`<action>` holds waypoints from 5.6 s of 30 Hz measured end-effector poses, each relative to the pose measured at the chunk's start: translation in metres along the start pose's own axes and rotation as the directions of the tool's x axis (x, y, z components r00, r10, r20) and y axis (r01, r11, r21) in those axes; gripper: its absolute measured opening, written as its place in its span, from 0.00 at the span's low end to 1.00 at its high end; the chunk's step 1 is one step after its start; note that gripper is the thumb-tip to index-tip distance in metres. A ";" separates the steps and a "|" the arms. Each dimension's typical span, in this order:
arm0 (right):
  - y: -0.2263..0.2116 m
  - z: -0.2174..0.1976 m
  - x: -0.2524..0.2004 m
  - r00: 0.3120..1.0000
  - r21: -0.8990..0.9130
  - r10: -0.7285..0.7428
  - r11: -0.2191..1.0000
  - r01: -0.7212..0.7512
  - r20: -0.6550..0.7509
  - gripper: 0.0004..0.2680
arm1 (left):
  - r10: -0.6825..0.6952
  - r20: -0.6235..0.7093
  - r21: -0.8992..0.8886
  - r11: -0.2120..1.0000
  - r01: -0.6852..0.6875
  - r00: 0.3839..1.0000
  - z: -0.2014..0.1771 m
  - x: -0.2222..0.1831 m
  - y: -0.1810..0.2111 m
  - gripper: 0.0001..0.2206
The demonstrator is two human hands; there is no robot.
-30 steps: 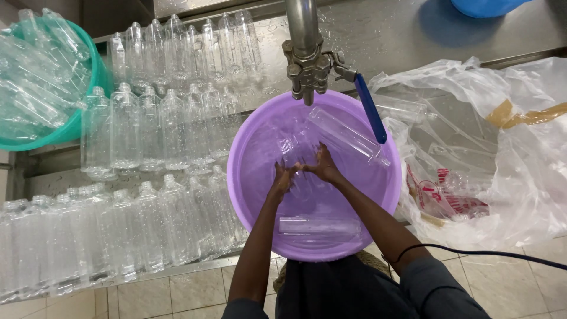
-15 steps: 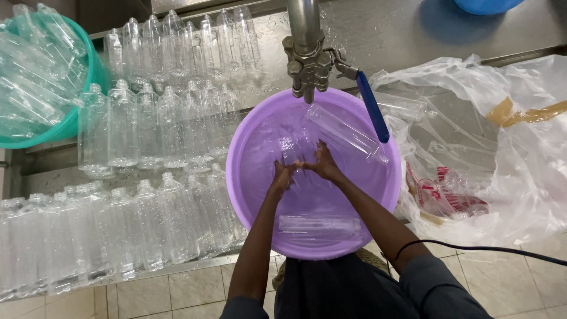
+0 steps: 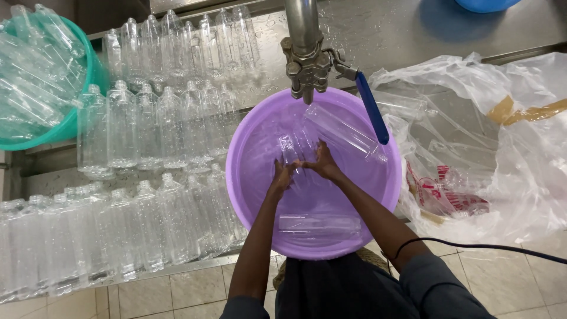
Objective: Washing and rinsing empty plastic bottles in a basin of water at a production facility.
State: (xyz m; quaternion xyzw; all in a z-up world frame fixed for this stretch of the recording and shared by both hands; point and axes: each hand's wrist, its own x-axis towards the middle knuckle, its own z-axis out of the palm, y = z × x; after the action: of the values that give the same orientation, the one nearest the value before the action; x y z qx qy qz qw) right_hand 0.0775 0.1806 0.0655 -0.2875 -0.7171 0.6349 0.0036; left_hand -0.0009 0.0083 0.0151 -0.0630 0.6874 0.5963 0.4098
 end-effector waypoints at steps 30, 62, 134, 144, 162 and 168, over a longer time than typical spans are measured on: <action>-0.052 -0.062 -0.045 0.904 0.330 0.306 0.856 -0.398 0.297 0.42 | 0.006 0.132 -0.158 0.987 0.015 0.991 0.012 -0.158 0.132 0.49; -0.097 -0.097 -0.257 0.782 -0.200 -0.564 0.761 0.617 0.266 0.29 | 0.132 0.069 -0.073 0.989 -0.127 0.989 0.022 -0.324 0.190 0.48; -0.218 0.050 -0.230 0.787 0.760 -0.175 0.447 -0.472 0.592 0.38 | 0.273 0.530 -0.691 0.688 0.222 0.803 -0.149 -0.284 0.129 0.44; -0.116 0.278 -0.139 0.804 0.243 0.097 0.926 -0.289 0.587 0.37 | 0.033 -0.196 0.229 0.973 0.014 0.980 -0.344 -0.326 0.082 0.51; -0.126 -0.041 -0.152 0.759 -0.740 -0.511 0.306 0.600 0.404 0.31 | 0.549 -0.478 0.198 0.828 -0.525 0.685 -0.144 -0.285 0.056 0.28; -0.041 -0.119 -0.071 0.742 -0.845 -0.426 -0.115 0.523 0.517 0.36 | 0.380 -0.333 0.240 0.919 -0.312 0.863 -0.002 -0.192 0.043 0.62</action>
State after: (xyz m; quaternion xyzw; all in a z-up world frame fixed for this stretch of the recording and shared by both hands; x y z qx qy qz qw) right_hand 0.1638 0.2578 0.1510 0.0862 -0.9954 -0.0394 0.0141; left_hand 0.0993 -0.0584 0.1705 -0.0135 0.8031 0.5733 0.1617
